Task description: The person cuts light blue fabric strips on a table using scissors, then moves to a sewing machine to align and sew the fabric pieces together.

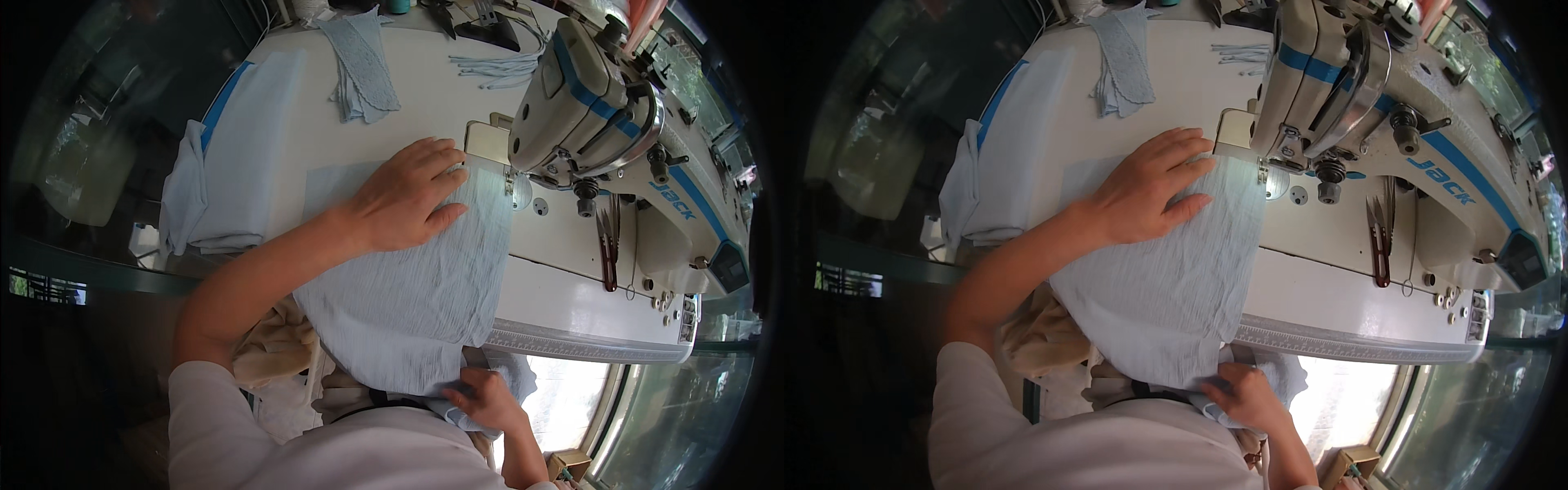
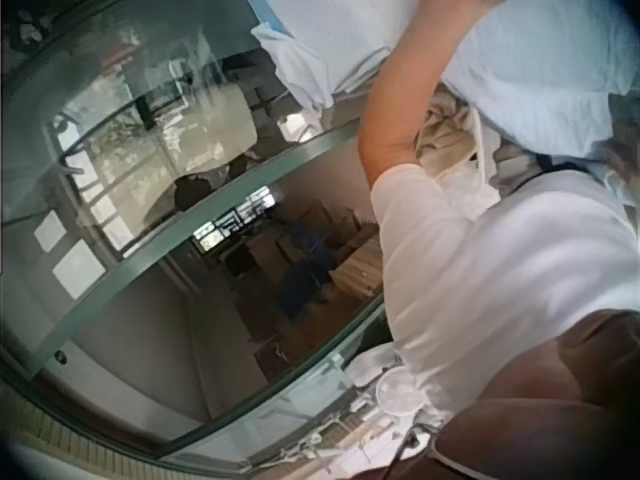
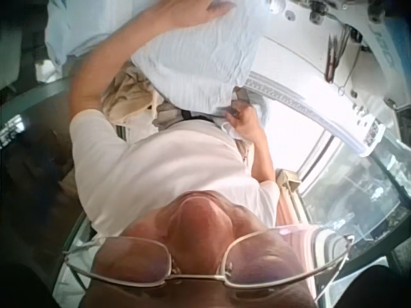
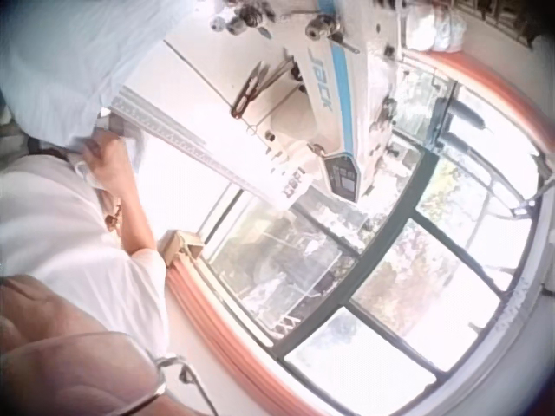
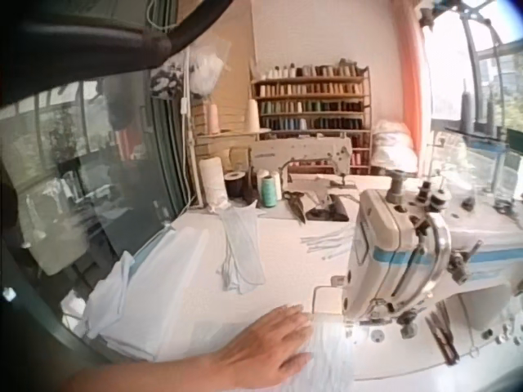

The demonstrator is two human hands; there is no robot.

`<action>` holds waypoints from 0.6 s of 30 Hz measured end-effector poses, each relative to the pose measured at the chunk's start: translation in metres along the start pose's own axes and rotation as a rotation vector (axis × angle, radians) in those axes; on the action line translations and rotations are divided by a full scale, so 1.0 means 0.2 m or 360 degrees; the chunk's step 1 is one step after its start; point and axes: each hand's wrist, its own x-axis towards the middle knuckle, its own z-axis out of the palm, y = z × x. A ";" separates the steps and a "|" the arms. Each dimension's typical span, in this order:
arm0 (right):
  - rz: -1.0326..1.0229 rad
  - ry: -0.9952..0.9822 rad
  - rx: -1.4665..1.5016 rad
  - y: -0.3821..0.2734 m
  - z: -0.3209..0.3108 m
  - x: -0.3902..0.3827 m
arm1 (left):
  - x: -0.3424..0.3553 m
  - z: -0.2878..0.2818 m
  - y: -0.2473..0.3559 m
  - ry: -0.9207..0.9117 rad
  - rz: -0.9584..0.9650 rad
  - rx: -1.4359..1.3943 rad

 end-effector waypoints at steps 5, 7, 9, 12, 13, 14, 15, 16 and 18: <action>-0.0233 0.0747 0.0102 -0.05 -0.12 -0.07 | -0.11 -0.10 -0.21 0.0333 -0.0347 0.0159; -0.0225 0.0832 0.0266 -0.05 -0.16 -0.10 | -0.09 -0.15 -0.31 0.0394 -0.0425 0.0288; -0.0311 0.0867 0.0260 -0.09 -0.20 -0.10 | -0.08 -0.20 -0.39 0.0400 -0.0465 0.0420; -0.0459 0.1008 0.0227 -0.12 -0.23 -0.08 | -0.04 -0.23 -0.46 0.0352 -0.0537 0.0517; -0.0492 0.1008 0.0212 -0.15 -0.24 -0.07 | -0.04 -0.23 -0.49 0.0351 -0.0627 0.0490; -0.0525 0.1007 0.0197 -0.18 -0.26 -0.06 | -0.04 -0.23 -0.51 0.0349 -0.0718 0.0464; -0.0559 0.1005 0.0182 -0.22 -0.28 -0.04 | -0.03 -0.23 -0.52 0.0372 -0.0821 0.0398; -0.0616 0.0956 0.0174 -0.28 -0.31 -0.01 | -0.03 -0.23 -0.54 0.0395 -0.0927 0.0332; -0.0743 0.0839 0.0164 -0.44 -0.36 0.12 | -0.07 -0.24 -0.58 0.0437 -0.1179 0.0181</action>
